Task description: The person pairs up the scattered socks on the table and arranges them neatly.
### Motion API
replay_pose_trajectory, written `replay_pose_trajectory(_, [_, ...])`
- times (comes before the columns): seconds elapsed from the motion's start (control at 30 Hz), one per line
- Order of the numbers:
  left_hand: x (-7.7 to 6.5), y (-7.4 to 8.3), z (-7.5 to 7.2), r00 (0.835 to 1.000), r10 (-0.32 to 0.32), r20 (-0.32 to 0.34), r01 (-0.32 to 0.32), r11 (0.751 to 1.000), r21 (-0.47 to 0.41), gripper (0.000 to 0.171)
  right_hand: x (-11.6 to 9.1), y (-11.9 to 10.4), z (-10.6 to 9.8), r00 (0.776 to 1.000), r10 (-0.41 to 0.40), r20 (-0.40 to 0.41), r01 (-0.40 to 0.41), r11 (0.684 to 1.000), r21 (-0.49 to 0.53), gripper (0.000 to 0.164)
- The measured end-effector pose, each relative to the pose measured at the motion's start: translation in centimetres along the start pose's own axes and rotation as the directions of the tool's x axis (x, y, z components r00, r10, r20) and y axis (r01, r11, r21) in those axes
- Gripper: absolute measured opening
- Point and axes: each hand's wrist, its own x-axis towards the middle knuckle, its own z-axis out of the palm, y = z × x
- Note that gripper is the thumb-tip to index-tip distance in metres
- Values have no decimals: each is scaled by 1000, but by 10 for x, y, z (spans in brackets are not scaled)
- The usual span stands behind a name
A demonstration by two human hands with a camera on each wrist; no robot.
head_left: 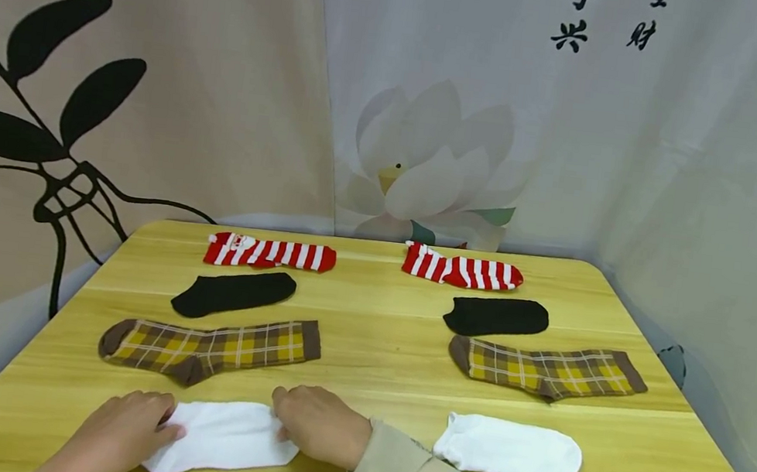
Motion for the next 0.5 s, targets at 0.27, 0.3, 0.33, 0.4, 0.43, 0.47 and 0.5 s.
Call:
replay_pose_trajectory(0.27, [-3,4,-2,1000,13,-11,-13,1000,5,28,-3,0,-3,1000,-3,6,3,1000,-4,12])
replay_pose_trajectory(0.3, [-3,5,-2,1000,14,-12,-14,1000,-1,28,-3,0,-4,1000,5,15,-5,1000,9,11])
replay_pose_trajectory(0.33, [-4,6,-1,1000,16,-13,-17,1000,-8,28,-4,1,-5,1000,15,25,-15,1000,23,10])
replay_pose_trajectory(0.4, [-5,7,-1,1000,19,-18,-20,1000,-23,29,-6,2,-6,998,38,43,-41,998,51,10])
replay_pose_trajectory(0.43, [-6,8,-1,1000,22,-22,-23,999,-30,29,-6,3,-7,998,49,49,-52,997,65,9])
replay_pose_trajectory(0.47, [-6,8,-1,999,28,-28,-29,999,-35,29,-7,4,-8,997,58,54,-63,995,82,9])
replay_pose_trajectory(0.5, [-6,9,-1,999,34,-35,-35,999,-40,29,-8,5,-8,996,63,57,-68,993,95,7])
